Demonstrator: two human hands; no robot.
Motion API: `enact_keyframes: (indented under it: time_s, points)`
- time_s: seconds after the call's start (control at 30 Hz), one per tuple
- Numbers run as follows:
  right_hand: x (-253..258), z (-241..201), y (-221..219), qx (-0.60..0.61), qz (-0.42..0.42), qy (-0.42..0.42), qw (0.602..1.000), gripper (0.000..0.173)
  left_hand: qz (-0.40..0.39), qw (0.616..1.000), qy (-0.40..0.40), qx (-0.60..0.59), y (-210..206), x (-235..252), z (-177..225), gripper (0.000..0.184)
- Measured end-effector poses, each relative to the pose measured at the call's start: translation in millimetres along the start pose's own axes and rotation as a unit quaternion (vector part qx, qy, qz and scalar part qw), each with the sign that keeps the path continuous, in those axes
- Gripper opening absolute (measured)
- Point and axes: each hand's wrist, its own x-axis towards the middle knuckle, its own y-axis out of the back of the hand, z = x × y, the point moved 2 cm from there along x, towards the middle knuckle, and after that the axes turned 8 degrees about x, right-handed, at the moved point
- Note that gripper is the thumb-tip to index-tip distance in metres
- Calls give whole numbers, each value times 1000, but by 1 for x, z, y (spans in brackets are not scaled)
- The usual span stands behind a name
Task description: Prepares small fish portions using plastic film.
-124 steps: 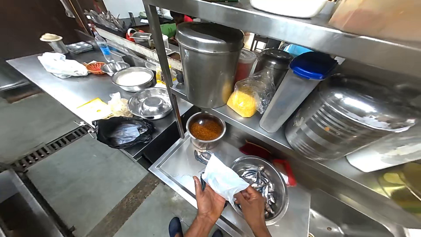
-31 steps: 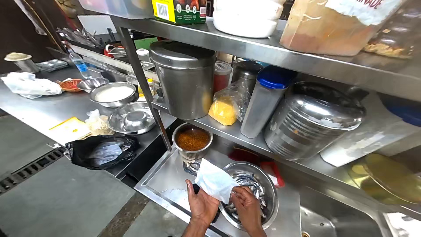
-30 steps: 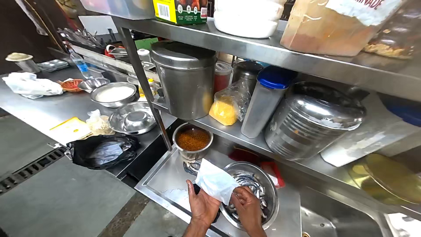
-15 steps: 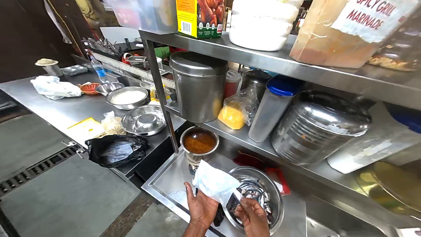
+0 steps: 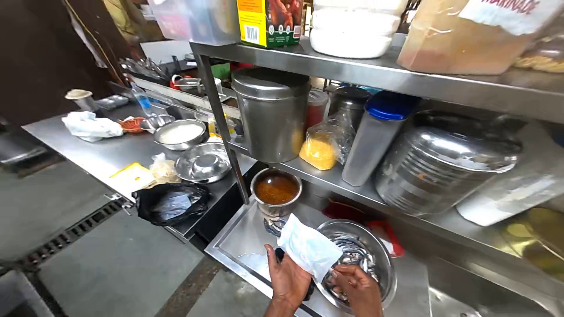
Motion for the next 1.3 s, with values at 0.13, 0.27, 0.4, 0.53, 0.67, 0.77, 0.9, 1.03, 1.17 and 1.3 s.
enact_keyframes:
  time_s: [0.13, 0.27, 0.4, 0.53, 0.67, 0.77, 0.9, 1.03, 1.17, 1.3]
  points:
    - [15, 1, -11, -52, 59, 74, 994, 32, -29, 999, 39, 21, -2, -4, -13, 108]
    - [29, 0, -12, -172, 136, 152, 964, 50, -42, 997, 61, 4, -2, -5, -25, 110]
    - [33, -3, 1, -195, 104, 153, 963, 55, -38, 997, 67, -4, 0, -7, -20, 113]
    - [35, -24, 0, -210, 22, 260, 942, 18, -17, 997, 73, -1, 8, -3, -21, 114]
    - [31, -41, -10, -293, -40, 295, 908, 19, 13, 996, 86, 2, 16, -5, -26, 113]
    - [33, -41, -1, -296, -56, 285, 910, 20, 14, 997, 73, 0, 23, -2, -22, 113]
    - [41, -42, 23, -226, -118, 220, 942, 15, 26, 998, 52, 1, 33, -2, -11, 113]
    - [78, -7, 66, -277, -51, 104, 954, 20, 32, 999, 9, 2, 39, -7, 7, 113]
    - [104, 70, 100, -534, -83, -80, 838, 24, 59, 998, -30, 19, 40, -19, 30, 113]
    - [107, 113, 85, -574, -191, -140, 784, 27, 76, 995, -54, 38, 52, -30, 46, 117]
